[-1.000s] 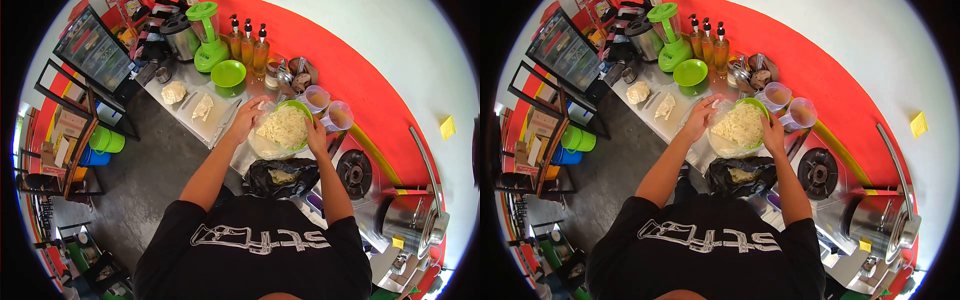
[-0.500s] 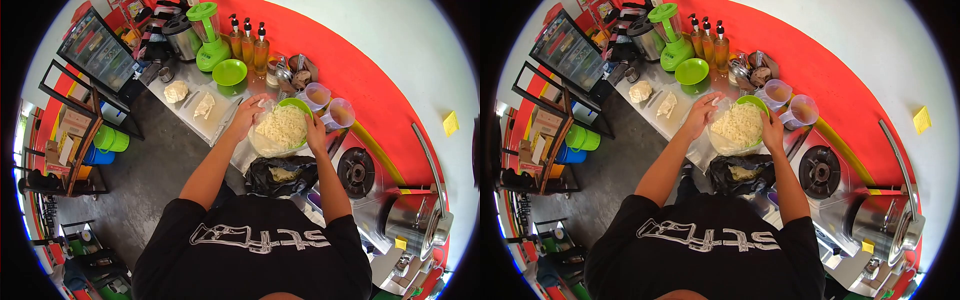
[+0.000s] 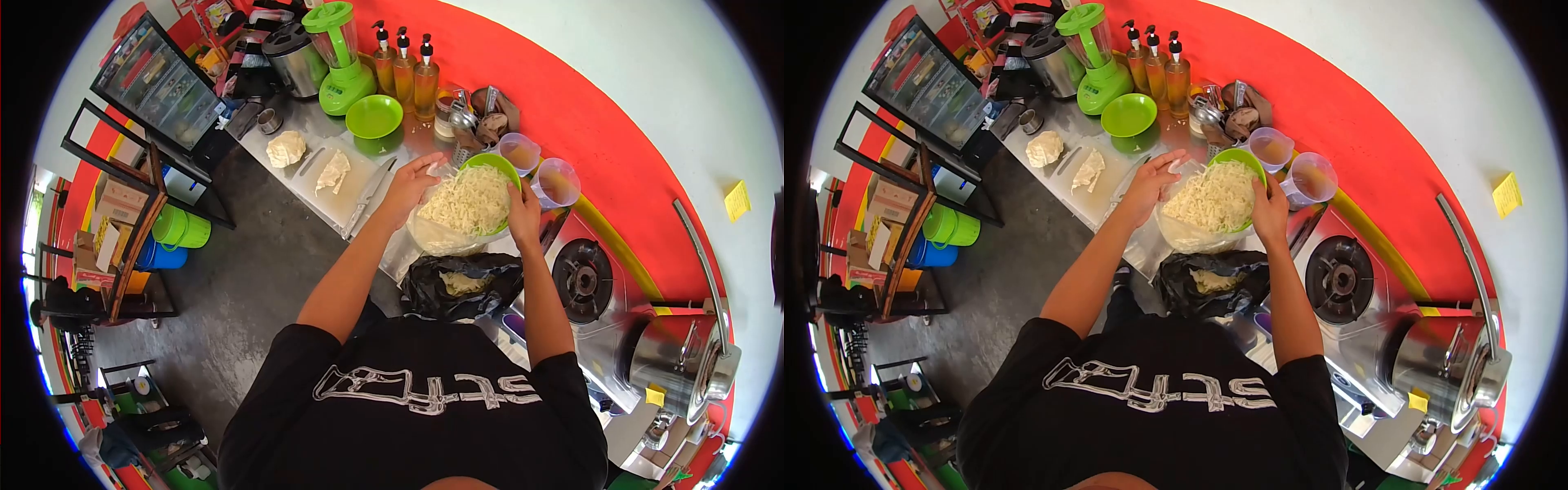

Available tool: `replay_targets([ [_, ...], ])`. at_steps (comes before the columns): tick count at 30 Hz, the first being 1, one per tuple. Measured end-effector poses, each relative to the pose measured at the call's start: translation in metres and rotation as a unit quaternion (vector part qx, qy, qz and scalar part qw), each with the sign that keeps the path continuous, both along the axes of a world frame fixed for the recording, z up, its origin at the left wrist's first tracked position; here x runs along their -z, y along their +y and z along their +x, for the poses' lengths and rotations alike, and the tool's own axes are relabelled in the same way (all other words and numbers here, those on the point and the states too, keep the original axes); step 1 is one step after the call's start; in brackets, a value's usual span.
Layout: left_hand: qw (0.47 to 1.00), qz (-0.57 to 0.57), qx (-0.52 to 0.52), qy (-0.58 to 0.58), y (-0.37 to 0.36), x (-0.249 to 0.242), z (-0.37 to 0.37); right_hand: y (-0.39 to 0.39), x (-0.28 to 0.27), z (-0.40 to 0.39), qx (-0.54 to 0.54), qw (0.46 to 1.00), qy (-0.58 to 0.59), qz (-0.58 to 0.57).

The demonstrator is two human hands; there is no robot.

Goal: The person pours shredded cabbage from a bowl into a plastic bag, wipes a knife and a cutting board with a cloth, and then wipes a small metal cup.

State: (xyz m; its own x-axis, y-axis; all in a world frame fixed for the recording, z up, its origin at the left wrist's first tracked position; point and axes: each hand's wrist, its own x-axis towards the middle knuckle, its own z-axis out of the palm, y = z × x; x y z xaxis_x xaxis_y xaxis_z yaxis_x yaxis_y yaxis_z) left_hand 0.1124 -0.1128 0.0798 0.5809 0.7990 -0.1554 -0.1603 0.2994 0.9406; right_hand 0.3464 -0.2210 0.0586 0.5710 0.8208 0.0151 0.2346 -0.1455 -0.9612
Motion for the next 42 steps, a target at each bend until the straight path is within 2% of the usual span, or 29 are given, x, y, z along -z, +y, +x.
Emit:
replay_targets([
  [2,1.000,-0.002,0.005,0.002,-0.001,0.000,-0.001,0.001,0.003,-0.001,-0.028,1.000,-0.008,0.008],
  [6,1.000,-0.015,-0.017,-0.009,-0.005,-0.006,0.002,0.002,0.005,-0.003,-0.005,1.000,0.008,0.000],
  [9,0.999,-0.028,-0.042,-0.002,-0.003,-0.008,0.000,0.001,0.007,-0.011,-0.015,0.997,-0.069,0.011],
  [11,0.997,-0.037,-0.060,-0.015,-0.003,-0.005,0.000,0.001,0.006,-0.016,-0.012,0.998,-0.055,0.017],
  [13,0.998,-0.026,-0.054,-0.012,-0.003,-0.004,0.001,0.004,0.007,-0.014,-0.007,0.999,-0.015,0.028],
  [16,0.998,-0.023,-0.054,-0.009,-0.005,-0.004,0.002,0.000,-0.003,-0.014,-0.027,0.999,-0.042,-0.016],
  [20,0.999,-0.030,-0.036,-0.005,-0.002,-0.003,-0.004,0.002,0.012,0.002,-0.015,1.000,-0.017,0.009],
  [24,0.999,-0.029,-0.037,0.005,-0.009,-0.001,0.001,-0.001,0.001,0.002,-0.018,1.000,-0.024,0.000],
  [26,0.999,0.022,-0.024,0.031,-0.012,0.013,0.007,0.000,0.000,0.001,-0.016,1.000,-0.025,-0.002],
  [30,0.999,-0.009,-0.020,0.030,-0.019,0.013,0.015,0.003,-0.011,-0.012,-0.007,0.998,-0.052,-0.025],
  [32,0.999,0.027,-0.041,-0.004,-0.017,0.017,0.018,0.004,-0.015,-0.015,-0.002,0.998,-0.056,-0.040],
  [35,0.995,0.008,-0.079,-0.052,-0.012,0.013,0.014,0.003,-0.012,-0.017,-0.002,0.997,-0.078,-0.005],
  [38,0.991,-0.004,-0.124,-0.052,-0.010,0.011,0.011,0.002,-0.015,-0.018,-0.011,0.997,-0.078,-0.024],
  [42,0.990,0.035,-0.126,-0.043,-0.004,0.014,0.010,0.004,0.001,-0.012,-0.017,0.997,-0.078,0.011],
])
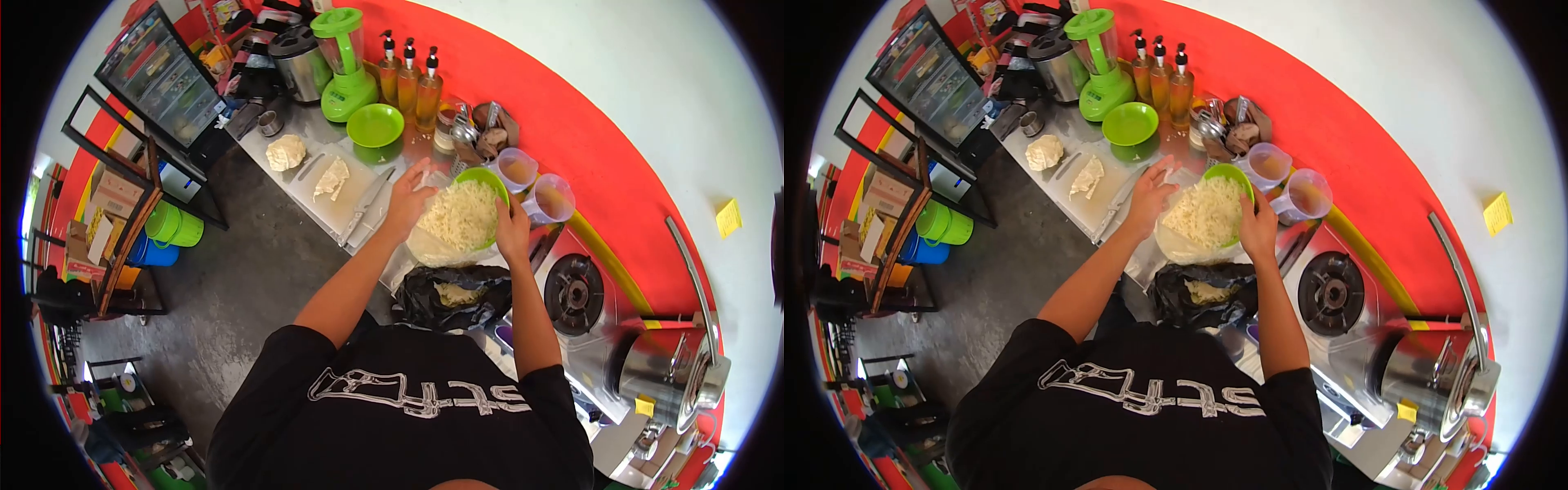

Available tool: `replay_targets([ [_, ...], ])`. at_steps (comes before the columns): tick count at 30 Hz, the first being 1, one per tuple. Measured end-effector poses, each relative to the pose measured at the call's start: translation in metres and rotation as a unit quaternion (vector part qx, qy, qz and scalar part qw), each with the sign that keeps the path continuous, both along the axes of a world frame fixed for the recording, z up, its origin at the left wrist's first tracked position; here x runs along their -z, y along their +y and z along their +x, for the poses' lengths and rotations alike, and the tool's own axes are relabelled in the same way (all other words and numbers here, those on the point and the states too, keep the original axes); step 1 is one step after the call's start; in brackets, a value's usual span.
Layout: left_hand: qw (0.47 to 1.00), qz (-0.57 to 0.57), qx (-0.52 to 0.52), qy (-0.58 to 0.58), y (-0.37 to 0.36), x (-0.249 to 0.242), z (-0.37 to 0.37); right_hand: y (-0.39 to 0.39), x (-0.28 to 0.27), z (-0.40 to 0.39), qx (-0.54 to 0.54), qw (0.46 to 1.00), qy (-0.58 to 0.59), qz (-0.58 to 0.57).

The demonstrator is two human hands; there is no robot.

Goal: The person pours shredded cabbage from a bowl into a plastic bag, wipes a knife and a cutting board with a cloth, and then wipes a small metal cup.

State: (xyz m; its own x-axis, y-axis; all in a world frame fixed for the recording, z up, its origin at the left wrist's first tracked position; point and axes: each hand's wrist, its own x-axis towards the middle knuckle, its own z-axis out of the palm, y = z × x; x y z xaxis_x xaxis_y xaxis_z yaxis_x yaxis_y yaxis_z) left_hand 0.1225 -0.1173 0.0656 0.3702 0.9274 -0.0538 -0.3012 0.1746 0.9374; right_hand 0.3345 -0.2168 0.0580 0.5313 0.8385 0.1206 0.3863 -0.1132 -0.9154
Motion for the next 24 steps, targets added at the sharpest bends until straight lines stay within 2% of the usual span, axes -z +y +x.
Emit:
replay_targets([
  [3,0.998,0.011,0.036,0.056,-0.001,-0.001,0.000,-0.002,0.001,-0.002,0.002,1.000,0.005,-0.001],
  [6,0.998,0.006,0.038,0.049,-0.001,0.003,0.002,-0.002,-0.001,-0.011,0.018,1.000,0.003,-0.017],
  [12,0.998,-0.011,0.023,0.052,0.003,-0.002,-0.006,0.003,0.000,-0.019,0.018,0.999,0.040,0.030],
  [15,0.998,-0.029,0.029,0.041,0.001,-0.009,-0.008,-0.002,-0.003,-0.023,-0.004,1.000,-0.009,0.016],
  [17,0.998,-0.032,0.038,0.044,0.000,-0.010,-0.010,0.000,0.004,-0.018,0.022,0.999,0.029,0.040],
  [21,0.998,-0.042,0.036,0.033,0.001,-0.009,-0.012,-0.008,-0.005,-0.015,0.002,1.000,0.000,0.012],
  [24,0.998,-0.041,0.047,0.028,0.001,-0.009,-0.015,-0.010,0.003,-0.009,0.031,0.998,0.030,0.037],
])
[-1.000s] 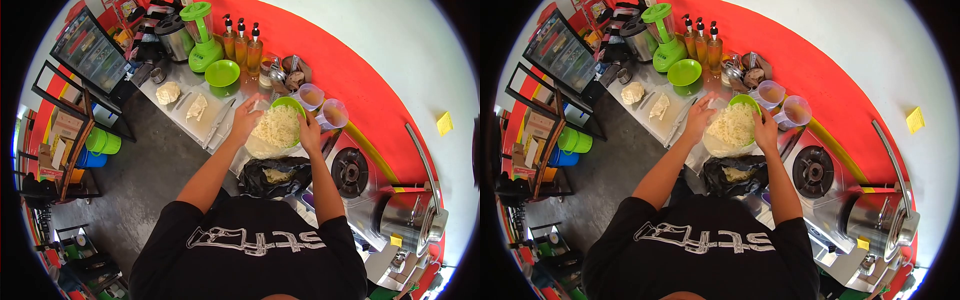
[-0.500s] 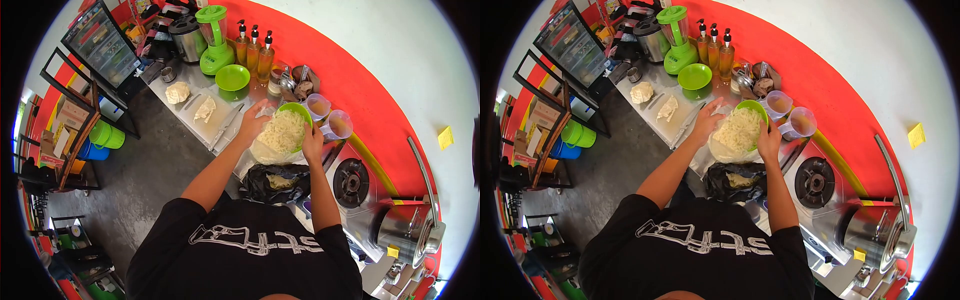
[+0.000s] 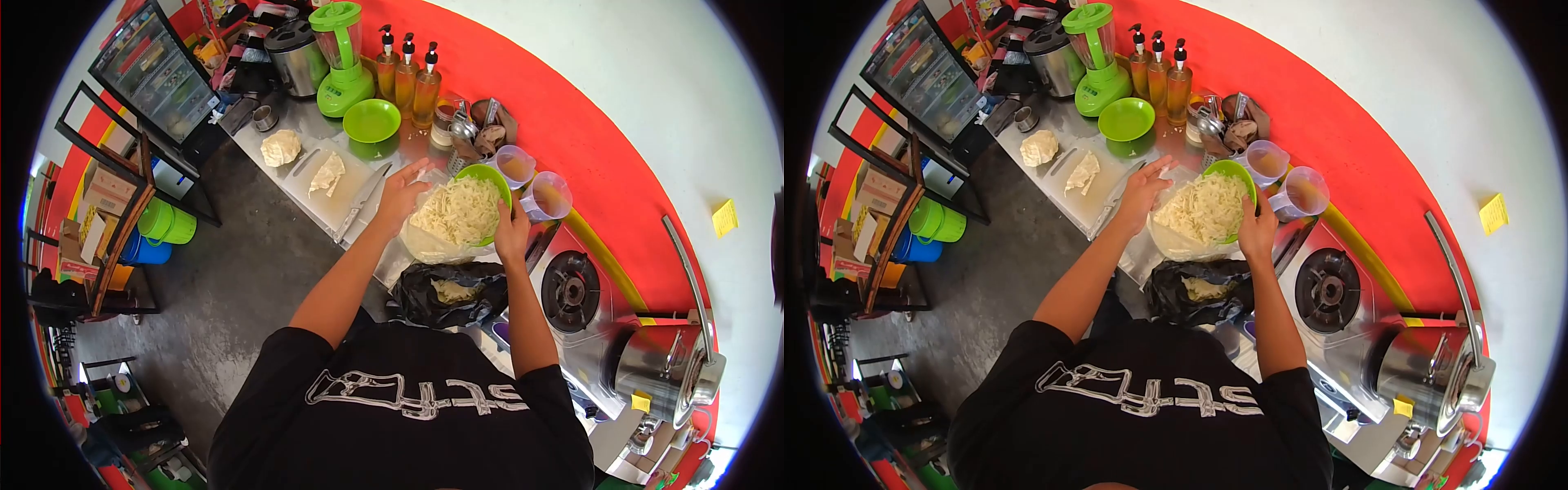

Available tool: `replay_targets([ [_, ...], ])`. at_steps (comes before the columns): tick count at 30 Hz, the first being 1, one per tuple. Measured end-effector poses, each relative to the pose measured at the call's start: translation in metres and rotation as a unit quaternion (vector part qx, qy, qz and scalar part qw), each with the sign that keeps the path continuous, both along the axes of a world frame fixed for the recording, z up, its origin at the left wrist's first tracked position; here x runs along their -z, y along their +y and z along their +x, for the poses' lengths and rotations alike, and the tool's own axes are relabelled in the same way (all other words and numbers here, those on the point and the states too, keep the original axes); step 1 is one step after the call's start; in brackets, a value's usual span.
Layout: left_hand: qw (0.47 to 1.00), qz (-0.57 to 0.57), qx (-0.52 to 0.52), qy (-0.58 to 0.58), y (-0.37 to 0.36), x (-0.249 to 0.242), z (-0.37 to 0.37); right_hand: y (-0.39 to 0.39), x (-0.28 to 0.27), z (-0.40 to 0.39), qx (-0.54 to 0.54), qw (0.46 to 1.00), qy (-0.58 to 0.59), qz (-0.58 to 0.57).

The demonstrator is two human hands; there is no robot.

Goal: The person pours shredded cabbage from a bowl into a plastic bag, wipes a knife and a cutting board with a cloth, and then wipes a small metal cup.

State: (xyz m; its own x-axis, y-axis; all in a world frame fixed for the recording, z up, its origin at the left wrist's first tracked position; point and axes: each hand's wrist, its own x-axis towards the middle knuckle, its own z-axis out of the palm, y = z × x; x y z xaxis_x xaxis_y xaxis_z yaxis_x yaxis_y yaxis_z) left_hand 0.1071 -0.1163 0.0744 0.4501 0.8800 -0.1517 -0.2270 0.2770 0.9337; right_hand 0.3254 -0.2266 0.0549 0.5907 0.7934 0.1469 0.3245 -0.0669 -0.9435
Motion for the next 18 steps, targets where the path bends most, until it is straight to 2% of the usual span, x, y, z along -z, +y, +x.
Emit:
replay_targets([
  [3,1.000,-0.004,0.028,-0.008,0.001,0.004,0.000,-0.005,-0.003,0.000,-0.005,0.998,-0.052,-0.028],
  [5,1.000,0.002,0.027,-0.005,0.003,0.010,0.002,-0.003,0.010,0.006,0.033,0.999,-0.014,-0.003],
  [16,0.997,0.025,0.059,0.050,0.013,0.017,-0.005,-0.004,0.003,-0.011,0.018,1.000,-0.004,0.021],
  [18,0.996,0.073,0.050,-0.002,0.012,0.017,-0.002,-0.002,0.003,-0.012,0.006,0.999,-0.004,0.034],
])
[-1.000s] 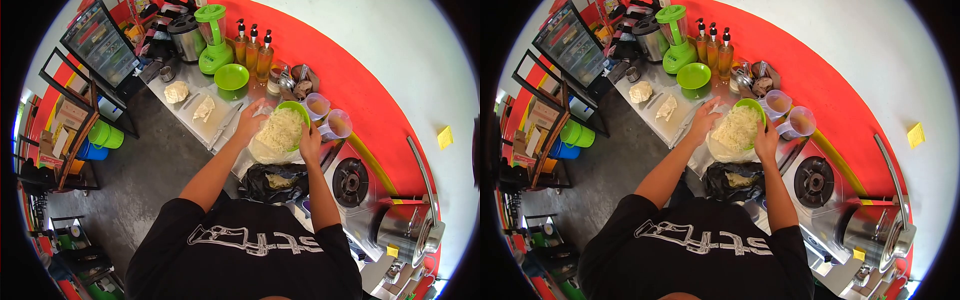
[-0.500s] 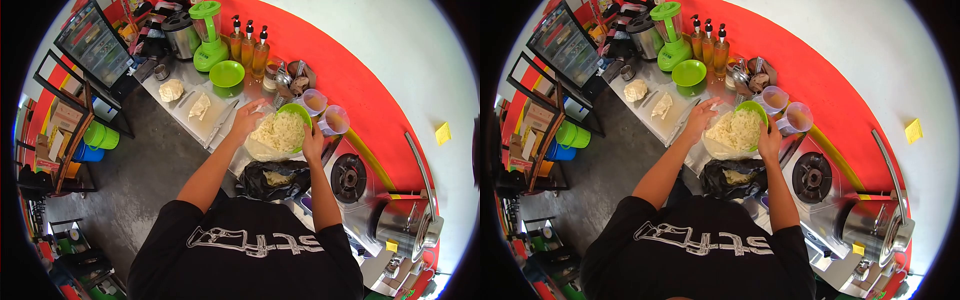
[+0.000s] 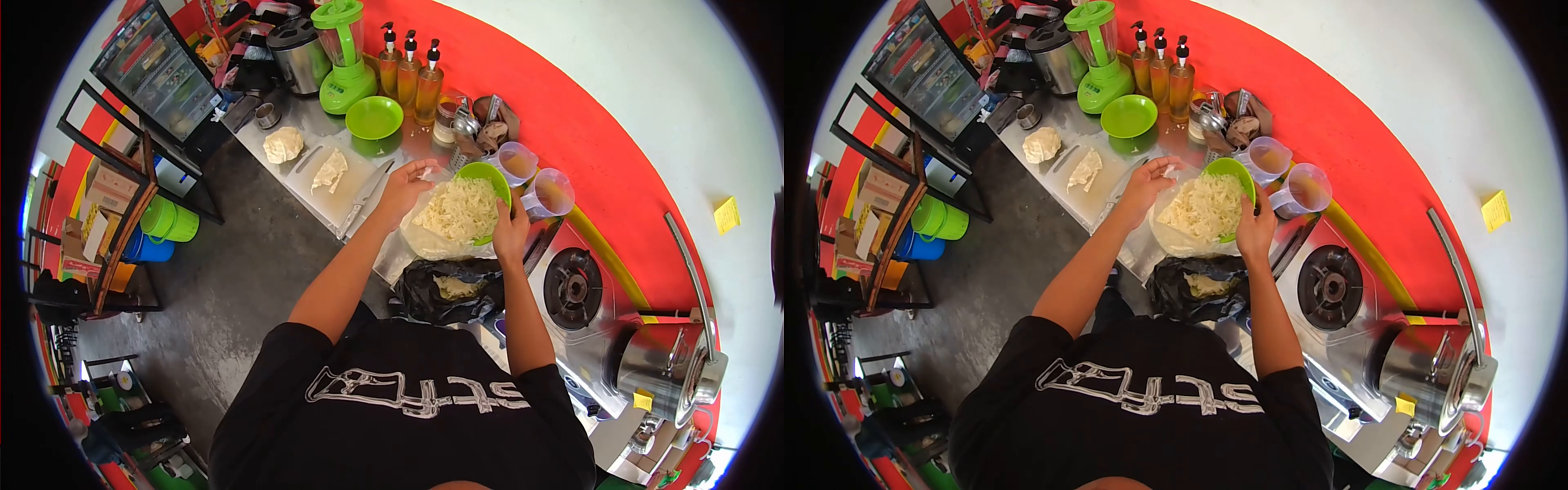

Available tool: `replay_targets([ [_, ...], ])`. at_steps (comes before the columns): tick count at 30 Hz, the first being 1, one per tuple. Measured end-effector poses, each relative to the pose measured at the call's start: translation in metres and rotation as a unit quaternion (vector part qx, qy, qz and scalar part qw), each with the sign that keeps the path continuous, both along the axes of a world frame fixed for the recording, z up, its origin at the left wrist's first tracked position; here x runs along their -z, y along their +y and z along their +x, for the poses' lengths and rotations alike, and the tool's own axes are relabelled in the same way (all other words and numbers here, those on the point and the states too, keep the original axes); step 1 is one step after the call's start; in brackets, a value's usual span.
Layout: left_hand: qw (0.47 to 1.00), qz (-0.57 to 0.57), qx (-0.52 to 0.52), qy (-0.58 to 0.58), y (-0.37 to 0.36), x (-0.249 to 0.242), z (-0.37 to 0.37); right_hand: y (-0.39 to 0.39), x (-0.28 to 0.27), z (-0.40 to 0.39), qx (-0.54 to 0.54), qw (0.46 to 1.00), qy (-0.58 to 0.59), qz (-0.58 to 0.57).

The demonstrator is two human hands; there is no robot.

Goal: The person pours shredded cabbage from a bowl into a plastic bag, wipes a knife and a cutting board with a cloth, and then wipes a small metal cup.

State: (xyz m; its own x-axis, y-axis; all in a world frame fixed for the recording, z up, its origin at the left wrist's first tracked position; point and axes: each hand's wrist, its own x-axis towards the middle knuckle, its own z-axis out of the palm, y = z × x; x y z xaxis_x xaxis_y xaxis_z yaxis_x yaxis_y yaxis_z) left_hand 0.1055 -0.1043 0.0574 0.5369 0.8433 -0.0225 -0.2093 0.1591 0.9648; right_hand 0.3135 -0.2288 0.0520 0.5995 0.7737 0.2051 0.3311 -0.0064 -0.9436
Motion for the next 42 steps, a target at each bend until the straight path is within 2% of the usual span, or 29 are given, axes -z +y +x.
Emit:
replay_targets([
  [7,0.999,0.036,-0.014,-0.004,0.009,-0.019,0.012,0.000,-0.011,-0.007,0.005,1.000,0.007,-0.010],
  [9,0.999,0.024,-0.003,0.040,0.006,-0.023,0.013,0.002,-0.010,-0.007,0.018,1.000,-0.002,-0.013],
  [11,0.999,0.017,-0.007,0.027,0.006,-0.018,0.012,0.004,-0.002,-0.004,-0.004,0.999,-0.039,0.001],
  [14,1.000,-0.012,-0.004,0.018,0.001,-0.021,0.006,0.000,-0.018,-0.013,0.021,1.000,-0.006,-0.022],
  [17,0.998,-0.043,-0.002,0.033,-0.002,-0.024,0.000,0.001,-0.005,-0.001,-0.010,0.999,-0.046,-0.009],
  [21,0.997,-0.061,0.004,0.040,-0.007,-0.020,-0.004,-0.006,-0.008,0.009,-0.003,1.000,-0.026,-0.013],
  [24,0.999,-0.039,0.004,0.034,-0.011,-0.013,-0.003,-0.008,-0.006,0.018,-0.010,0.996,-0.085,-0.028],
  [26,0.999,-0.032,0.007,0.031,-0.010,-0.011,-0.003,-0.010,-0.005,0.019,-0.002,1.000,-0.012,-0.002],
  [30,1.000,-0.018,0.018,0.005,-0.003,-0.015,0.002,-0.014,0.003,0.028,-0.002,0.999,-0.040,-0.001],
  [32,1.000,-0.024,0.015,-0.005,-0.001,-0.015,0.007,-0.012,0.004,0.024,0.026,0.999,0.020,-0.002],
  [33,0.999,-0.029,0.010,-0.011,-0.001,-0.015,0.007,-0.011,-0.004,0.018,0.023,0.999,-0.042,0.016],
  [34,1.000,-0.028,0.007,-0.012,-0.001,-0.016,0.006,-0.009,-0.004,0.018,0.021,0.999,-0.042,0.018],
  [36,0.999,-0.046,0.011,-0.019,-0.002,-0.016,0.005,-0.002,-0.004,0.015,0.016,0.999,0.037,0.032],
  [39,0.999,-0.043,-0.007,-0.014,0.002,-0.014,-0.004,0.002,-0.010,0.015,-0.050,0.995,0.068,0.043],
  [42,0.998,-0.051,-0.033,-0.006,0.006,-0.015,-0.016,0.007,-0.012,0.010,-0.045,0.997,0.062,0.024],
])
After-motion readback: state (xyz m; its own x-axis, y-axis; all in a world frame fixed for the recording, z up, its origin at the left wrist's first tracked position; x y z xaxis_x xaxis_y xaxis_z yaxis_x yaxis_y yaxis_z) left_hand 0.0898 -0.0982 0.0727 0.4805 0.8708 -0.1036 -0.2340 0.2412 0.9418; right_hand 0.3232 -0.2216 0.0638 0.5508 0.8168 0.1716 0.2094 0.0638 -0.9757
